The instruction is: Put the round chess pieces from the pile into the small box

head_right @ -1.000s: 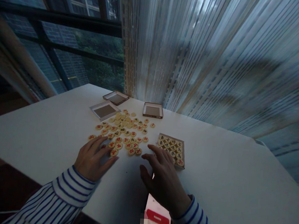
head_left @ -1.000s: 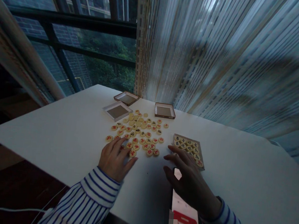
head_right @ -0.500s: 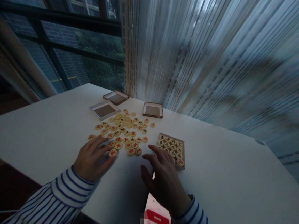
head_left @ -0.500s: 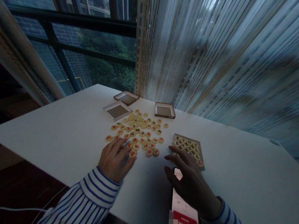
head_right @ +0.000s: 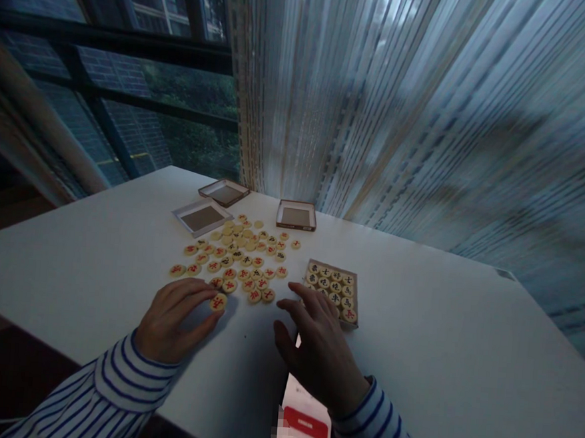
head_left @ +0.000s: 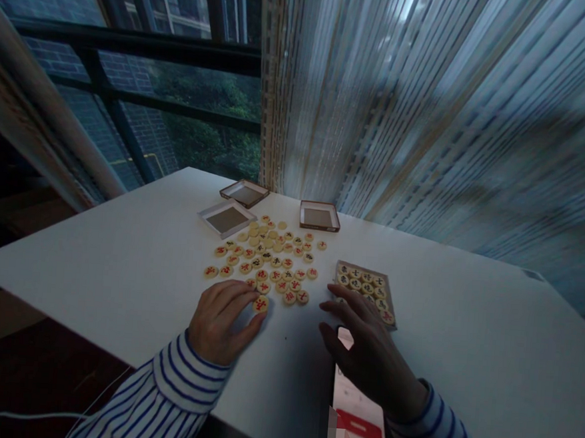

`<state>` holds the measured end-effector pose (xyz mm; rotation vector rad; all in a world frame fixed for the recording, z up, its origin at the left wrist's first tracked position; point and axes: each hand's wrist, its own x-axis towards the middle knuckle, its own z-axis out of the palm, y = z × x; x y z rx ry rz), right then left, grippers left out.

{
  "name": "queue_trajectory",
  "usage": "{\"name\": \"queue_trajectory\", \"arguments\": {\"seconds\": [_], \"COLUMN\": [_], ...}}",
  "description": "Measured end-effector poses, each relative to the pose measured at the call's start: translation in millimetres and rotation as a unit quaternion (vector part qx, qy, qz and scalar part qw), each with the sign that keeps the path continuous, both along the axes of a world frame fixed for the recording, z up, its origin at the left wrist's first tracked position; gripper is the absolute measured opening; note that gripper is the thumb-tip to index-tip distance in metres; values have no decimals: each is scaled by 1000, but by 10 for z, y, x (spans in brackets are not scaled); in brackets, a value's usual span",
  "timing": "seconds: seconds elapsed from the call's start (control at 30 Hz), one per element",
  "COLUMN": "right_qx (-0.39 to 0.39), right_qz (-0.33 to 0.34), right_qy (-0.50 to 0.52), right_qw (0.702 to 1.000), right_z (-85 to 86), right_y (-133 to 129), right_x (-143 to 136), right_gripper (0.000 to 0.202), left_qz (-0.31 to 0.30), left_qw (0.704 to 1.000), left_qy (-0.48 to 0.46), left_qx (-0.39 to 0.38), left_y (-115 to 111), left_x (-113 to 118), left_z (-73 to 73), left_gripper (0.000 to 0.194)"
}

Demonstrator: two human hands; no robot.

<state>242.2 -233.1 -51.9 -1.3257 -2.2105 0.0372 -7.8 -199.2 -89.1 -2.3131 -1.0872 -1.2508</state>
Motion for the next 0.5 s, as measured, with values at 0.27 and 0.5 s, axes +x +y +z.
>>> {"name": "queue_trajectory", "arguments": {"seconds": [0.27, 0.5], "right_qx": [30, 88], "right_qz": [3, 1], "right_qy": [35, 60], "right_qw": [999, 994], "right_z": [-11, 5], "right_y": [10, 17], "right_x": [46, 101], "right_gripper": [18, 15], "left_qz": [-31, -82], "left_qw": [996, 981], "left_qy": [-67, -93], "left_qx": [-42, -148], "left_y": [-5, -11], "left_x": [164, 458], "left_z": [63, 279], "left_gripper": [22, 20]}}
